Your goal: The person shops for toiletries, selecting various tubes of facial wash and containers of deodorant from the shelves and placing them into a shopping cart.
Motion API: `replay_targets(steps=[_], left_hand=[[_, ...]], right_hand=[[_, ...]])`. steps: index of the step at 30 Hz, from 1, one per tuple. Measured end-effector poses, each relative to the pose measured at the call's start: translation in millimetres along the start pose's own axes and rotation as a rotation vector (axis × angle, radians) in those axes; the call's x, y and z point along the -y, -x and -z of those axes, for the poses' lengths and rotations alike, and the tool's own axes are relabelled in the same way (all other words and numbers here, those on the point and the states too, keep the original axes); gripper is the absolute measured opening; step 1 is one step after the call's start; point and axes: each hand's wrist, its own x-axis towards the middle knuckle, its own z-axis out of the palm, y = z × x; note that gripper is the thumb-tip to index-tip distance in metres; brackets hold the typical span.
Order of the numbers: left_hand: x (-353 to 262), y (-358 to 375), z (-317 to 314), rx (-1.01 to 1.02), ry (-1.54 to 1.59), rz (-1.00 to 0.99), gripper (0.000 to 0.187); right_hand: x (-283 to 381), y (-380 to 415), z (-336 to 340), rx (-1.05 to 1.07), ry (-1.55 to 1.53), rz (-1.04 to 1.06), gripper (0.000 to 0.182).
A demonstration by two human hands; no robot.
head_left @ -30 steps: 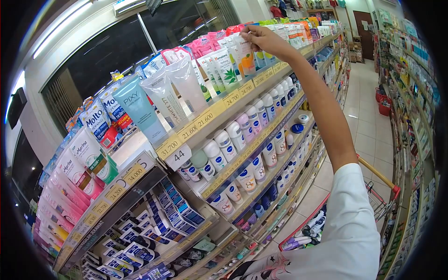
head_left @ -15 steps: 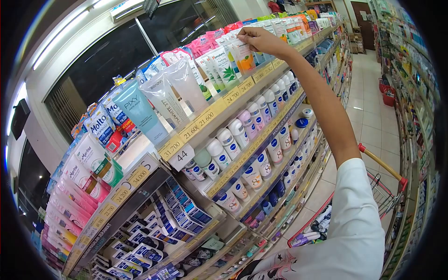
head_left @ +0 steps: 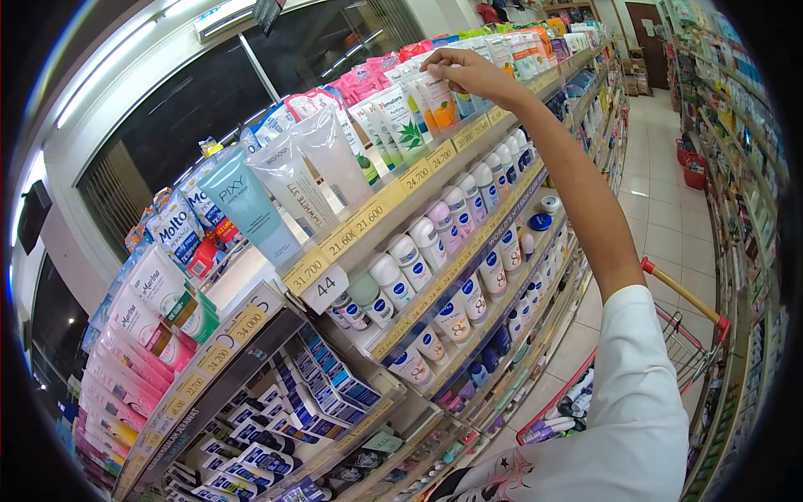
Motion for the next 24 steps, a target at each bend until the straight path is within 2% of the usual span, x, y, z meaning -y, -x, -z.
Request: replay_targets(steps=[2, 4, 5, 6, 8, 10, 11, 12, 13, 14, 16, 17, 18, 19, 20, 22, 23, 24], left_hand=[[2, 1, 0, 0.004, -0.001, 0.0, 0.04], [5, 4, 1, 0.01, -0.002, -0.001, 0.04], [8, 5, 3, 0.013, -0.006, -0.003, 0.039], [10, 7, 3, 0.017, -0.009, -0.004, 0.039], [16, 11, 4, 0.032, -0.01, -0.011, 0.039], [26, 16, 5, 0.049, -0.021, -0.02, 0.039], [32, 19, 7, 0.059, -0.023, -0.025, 0.039], [39, 23, 7, 0.073, -0.03, -0.033, 0.039], [45, 25, 8, 0.086, -0.036, -0.038, 0.039], [52, 26, 5, 0.102, -0.044, -0.044, 0.039], [66, 32, 1, 0.155, -0.069, -0.047, 0.039], [72, 33, -1, 0.184, -0.086, -0.051, 0.039], [76, 33, -4, 0.219, -0.106, -0.06, 0.039], [81, 34, -8, 0.253, -0.127, -0.065, 0.039], [86, 35, -12, 0.292, -0.156, -0.08, 0.039], [94, 32, -23, 0.409, -0.239, -0.151, 0.039], [86, 29, -29, 0.461, -0.289, -0.266, 0.038], [49, 28, -43, 0.33, -0.08, -0.642, 0.03]], right_hand=[[3, 3, -1, -0.016, -0.016, -0.003, 0.024], [5, 11, -4, -0.311, 0.226, 0.132, 0.026], [3, 16, -3, -0.453, 0.307, 0.284, 0.026], [7, 31, -4, -0.457, 0.308, 0.274, 0.026], [27, 88, -15, -0.668, -0.022, 0.323, 0.033], [28, 178, -42, -0.745, -0.171, 0.216, 0.035], [11, 226, -62, -0.797, -0.035, 0.242, 0.033], [-2, 278, -90, -0.874, 0.055, 0.124, 0.031], [-18, 336, -119, -0.847, 0.151, -0.023, 0.025], [-35, 391, -141, -0.692, 0.354, -0.031, 0.012], [-29, 525, -189, -0.348, 0.311, -0.564, 0.052], [-9, 579, -201, -0.169, 0.43, -0.56, 0.056], [23, 627, -215, -0.055, 0.494, -0.743, 0.059], [62, 648, -216, 0.057, 0.276, -1.028, 0.063], [89, 663, -210, 0.154, 0.15, -1.081, 0.064], [107, 717, -217, 0.128, 0.293, -1.084, 0.061], [106, 743, -218, 0.08, 0.348, -1.105, 0.059], [97, 772, -216, 0.054, 0.397, -1.136, 0.056]])
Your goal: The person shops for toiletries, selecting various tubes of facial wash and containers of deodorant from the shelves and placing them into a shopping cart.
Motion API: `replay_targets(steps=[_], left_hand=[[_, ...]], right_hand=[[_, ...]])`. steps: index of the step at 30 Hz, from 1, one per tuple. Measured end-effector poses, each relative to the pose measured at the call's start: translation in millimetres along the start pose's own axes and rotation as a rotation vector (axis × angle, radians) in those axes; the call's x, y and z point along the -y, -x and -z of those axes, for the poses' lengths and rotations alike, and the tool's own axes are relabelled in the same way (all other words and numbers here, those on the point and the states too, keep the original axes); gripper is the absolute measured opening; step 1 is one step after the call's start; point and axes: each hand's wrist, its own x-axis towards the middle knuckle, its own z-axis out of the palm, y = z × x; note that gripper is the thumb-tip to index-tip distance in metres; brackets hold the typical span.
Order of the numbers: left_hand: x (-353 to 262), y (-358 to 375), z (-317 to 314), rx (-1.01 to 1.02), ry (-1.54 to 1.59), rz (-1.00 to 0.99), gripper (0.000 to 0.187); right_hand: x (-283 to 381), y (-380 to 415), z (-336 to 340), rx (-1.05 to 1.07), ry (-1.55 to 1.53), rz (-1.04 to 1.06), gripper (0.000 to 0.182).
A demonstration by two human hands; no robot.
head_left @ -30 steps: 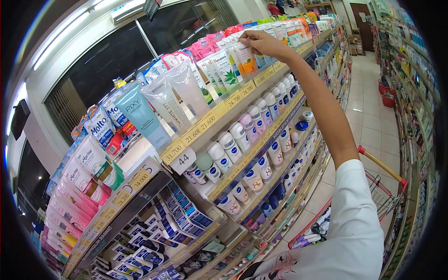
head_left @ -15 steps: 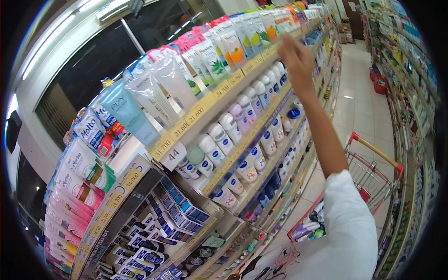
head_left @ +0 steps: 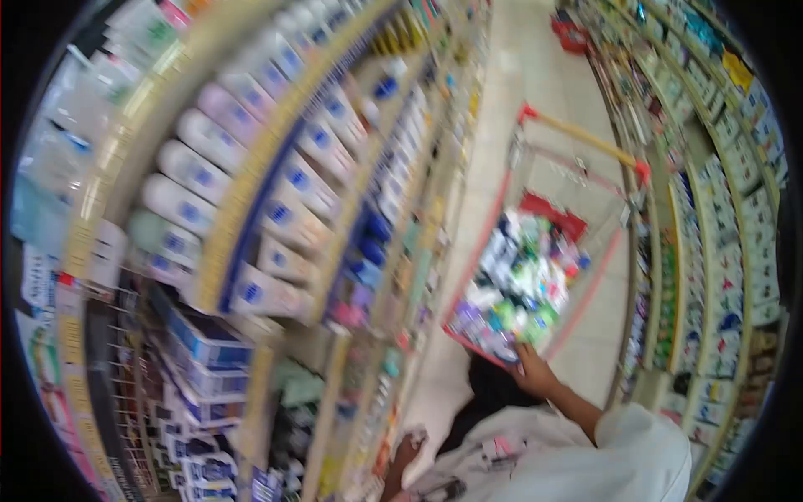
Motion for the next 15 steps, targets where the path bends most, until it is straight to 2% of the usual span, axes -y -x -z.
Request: replay_targets(steps=[1, 2, 3, 4, 5, 6, 7, 9, 10, 11, 12, 13, 14, 15], left_hand=[[68, -7, -29, 0.328, 0.424, 0.213, 0.03], [136, 7, -38, 0.487, -0.221, -0.157, 0.028], [150, 6, -34, 0.385, -0.12, 0.159, 0.028], [161, -3, -40, 0.247, -0.029, 0.447, 0.03], [154, -2, -38, -0.004, 0.04, 0.559, 0.03], [139, -3, -35, -0.266, 0.103, 0.656, 0.03], [112, 0, -35, -0.274, 0.102, 0.663, 0.03], [43, 13, -48, -0.67, 0.772, 0.601, 0.028], [22, 25, -55, -0.524, 0.82, 0.775, 0.029], [51, 61, -77, -0.313, 0.828, 0.716, 0.032], [95, 106, -112, -0.153, 0.437, 0.608, 0.029], [92, 132, -131, -0.067, 0.057, 0.588, 0.027], [96, 167, -151, 0.028, -0.004, 0.889, 0.025], [138, 183, -148, 0.446, -0.058, 0.556, 0.028]], right_hand=[[-29, 4, -7, 0.009, 0.048, -0.049, 0.051], [-61, 3, -18, 0.028, 0.001, -0.156, 0.039], [-67, -6, -12, 0.008, -0.119, -0.2, 0.028], [-96, -11, -17, 0.012, -0.067, -0.109, 0.022], [-109, -16, -13, 0.071, -0.014, -0.148, 0.022], [-117, -26, -7, 0.119, 0.036, -0.177, 0.021], [-118, -33, -5, 0.128, 0.034, -0.17, 0.021], [-115, -47, -11, -0.028, -0.21, -0.267, 0.019], [-116, -56, -13, -0.021, -0.213, -0.269, 0.019], [-120, -67, -16, -0.023, -0.218, -0.257, 0.019], [-127, -76, -20, -0.025, -0.223, -0.249, 0.019], [-142, -84, -28, -0.025, -0.186, -0.2, 0.018], [-148, -96, -33, -0.051, -0.213, -0.186, 0.017], [-150, -108, -34, -0.079, -0.239, -0.169, 0.017]])
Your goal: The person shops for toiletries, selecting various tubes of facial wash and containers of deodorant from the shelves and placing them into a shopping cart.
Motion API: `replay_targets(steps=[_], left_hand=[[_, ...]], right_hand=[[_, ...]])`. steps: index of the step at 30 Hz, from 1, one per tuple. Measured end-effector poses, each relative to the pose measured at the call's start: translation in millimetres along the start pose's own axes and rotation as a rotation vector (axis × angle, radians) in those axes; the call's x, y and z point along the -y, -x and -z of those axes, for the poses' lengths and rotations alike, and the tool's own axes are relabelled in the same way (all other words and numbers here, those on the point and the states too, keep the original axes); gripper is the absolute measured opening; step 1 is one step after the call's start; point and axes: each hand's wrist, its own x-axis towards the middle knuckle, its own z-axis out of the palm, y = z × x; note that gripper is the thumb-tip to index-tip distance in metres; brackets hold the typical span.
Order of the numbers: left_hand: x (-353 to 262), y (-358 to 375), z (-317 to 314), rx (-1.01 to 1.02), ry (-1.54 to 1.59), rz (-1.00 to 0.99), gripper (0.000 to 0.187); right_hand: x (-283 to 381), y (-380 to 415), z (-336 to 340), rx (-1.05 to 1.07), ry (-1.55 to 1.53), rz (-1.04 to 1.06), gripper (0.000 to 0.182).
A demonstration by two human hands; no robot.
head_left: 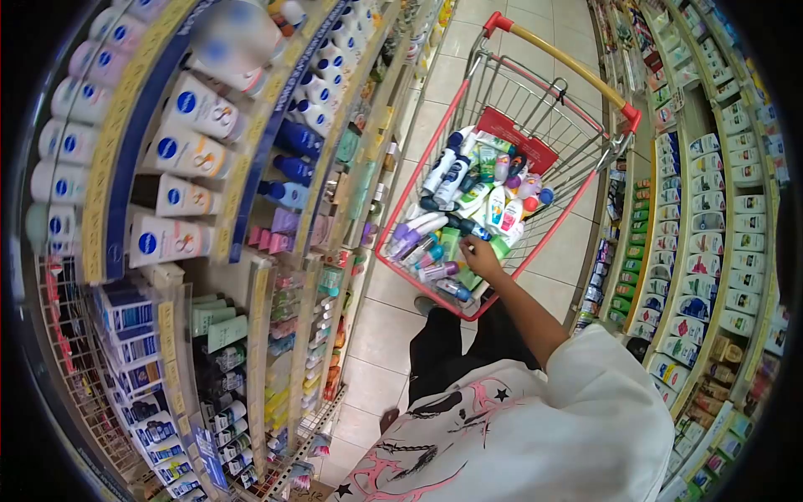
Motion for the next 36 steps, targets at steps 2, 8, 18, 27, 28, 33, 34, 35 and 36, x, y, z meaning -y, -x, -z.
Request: replay_targets(steps=[2, 8, 18, 27, 28, 33, 34, 35, 36], left_hand=[[-6, 31, -38, -0.009, -0.019, 0.098, 0.029], [-64, 55, -114, -0.273, -0.061, 0.003, 0.032], [-370, -17, -46, -0.557, 0.919, 0.469, 0.04], [-384, 3, -89, -0.64, 0.863, 0.568, 0.034], [-387, 0, -85, -0.619, 0.852, 0.57, 0.033], [-410, -37, -46, -0.744, 0.706, 0.286, 0.031], [-411, -49, -35, -0.781, 0.646, 0.248, 0.032], [-413, -66, -29, -0.836, 0.753, 0.186, 0.032], [-424, -79, -13, -0.846, 0.811, 0.1, 0.033]], right_hand=[[-3, -22, -1, -0.025, -0.07, -0.002, 0.017], [-16, -116, 37, -0.204, 0.05, 0.149, 0.025], [-10, -255, 121, -0.073, 0.949, 0.015, 0.059], [-42, -250, 133, 0.037, 0.669, -0.23, 0.071], [-52, -249, 137, 0.137, 0.587, -0.248, 0.072], [-58, -207, 134, -0.032, 0.258, 0.298, 0.051], [-54, -194, 137, 0.036, 0.228, 0.311, 0.051], [-72, -190, 131, 0.128, 0.218, 0.246, 0.046], [-83, -181, 121, 0.117, 0.07, 0.18, 0.049]])
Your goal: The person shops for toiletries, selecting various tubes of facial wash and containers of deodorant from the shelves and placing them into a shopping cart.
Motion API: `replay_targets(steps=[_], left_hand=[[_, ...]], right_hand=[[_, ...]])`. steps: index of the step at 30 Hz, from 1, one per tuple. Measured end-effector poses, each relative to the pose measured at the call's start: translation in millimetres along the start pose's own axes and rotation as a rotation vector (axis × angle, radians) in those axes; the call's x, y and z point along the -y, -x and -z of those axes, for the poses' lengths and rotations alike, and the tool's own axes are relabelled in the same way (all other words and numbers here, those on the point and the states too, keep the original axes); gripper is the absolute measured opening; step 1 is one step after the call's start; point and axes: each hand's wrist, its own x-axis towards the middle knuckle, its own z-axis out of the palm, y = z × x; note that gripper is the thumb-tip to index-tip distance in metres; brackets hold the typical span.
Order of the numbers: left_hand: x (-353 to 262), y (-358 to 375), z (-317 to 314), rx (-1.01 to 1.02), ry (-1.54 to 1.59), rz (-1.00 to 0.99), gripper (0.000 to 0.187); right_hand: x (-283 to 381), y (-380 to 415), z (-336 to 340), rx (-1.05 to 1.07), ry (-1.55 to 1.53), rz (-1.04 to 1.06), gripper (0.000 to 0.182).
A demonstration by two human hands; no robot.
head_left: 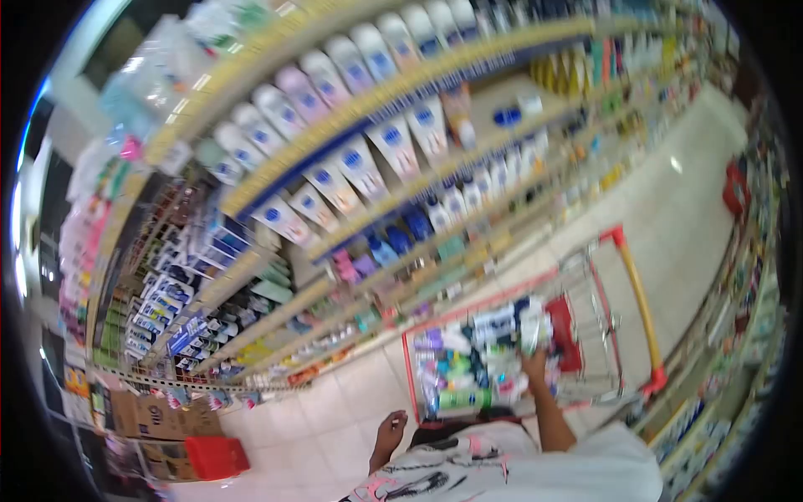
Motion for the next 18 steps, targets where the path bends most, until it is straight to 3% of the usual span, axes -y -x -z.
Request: replay_targets(steps=[1, 2, 3, 4, 5, 6, 7, 8, 9, 10, 11, 13, 16, 18], left_hand=[[-16, -12, -8, 0.067, 0.039, -0.009, 0.034], [-33, -26, -17, 0.133, 0.082, -0.069, 0.037], [-49, -38, -27, 0.208, 0.118, -0.125, 0.039], [-69, -47, -37, 0.286, 0.119, -0.117, 0.041], [-89, -56, -48, 0.367, 0.118, -0.102, 0.043], [-100, -67, -60, 0.44, 0.103, -0.082, 0.043], [-115, -69, -71, 0.432, 0.128, -0.103, 0.043], [-134, -69, -78, 0.552, 0.16, -0.128, 0.043], [-158, -67, -83, 0.672, 0.187, -0.153, 0.043], [-188, -55, -83, 0.702, 0.191, -0.169, 0.039], [-184, -59, -95, 0.696, 0.204, -0.183, 0.039], [-176, -79, -115, 0.773, 0.425, -0.324, 0.036], [-203, -75, -113, 0.66, 0.488, -0.284, 0.039], [-227, -62, -99, 0.664, 0.551, -0.299, 0.044]], right_hand=[[83, 12, 33, 0.28, -0.145, -0.337, 0.058], [27, 13, -4, 0.221, -0.178, -0.159, 0.055], [77, 27, 6, 0.175, -0.107, -0.232, 0.069], [123, 24, 23, 0.465, 0.036, -0.446, 0.081], [142, 21, 29, 0.612, 0.067, -0.387, 0.086], [222, 41, 64, 0.632, -0.173, -0.347, 0.081], [203, 39, 46, 0.574, -0.252, -0.182, 0.075], [213, 36, 46, 0.636, -0.34, -0.236, 0.06], [229, 37, 45, 0.647, -0.552, -0.126, 0.038], [246, 35, 54, 0.629, -0.42, -0.065, 0.032], [259, 35, 61, 0.606, -0.294, -0.007, 0.03], [277, 34, 63, 0.543, -0.404, 0.085, 0.033], [315, 40, 87, 0.528, -0.558, -0.036, 0.031], [319, 31, 89, 0.536, -0.5, -0.012, 0.031]])
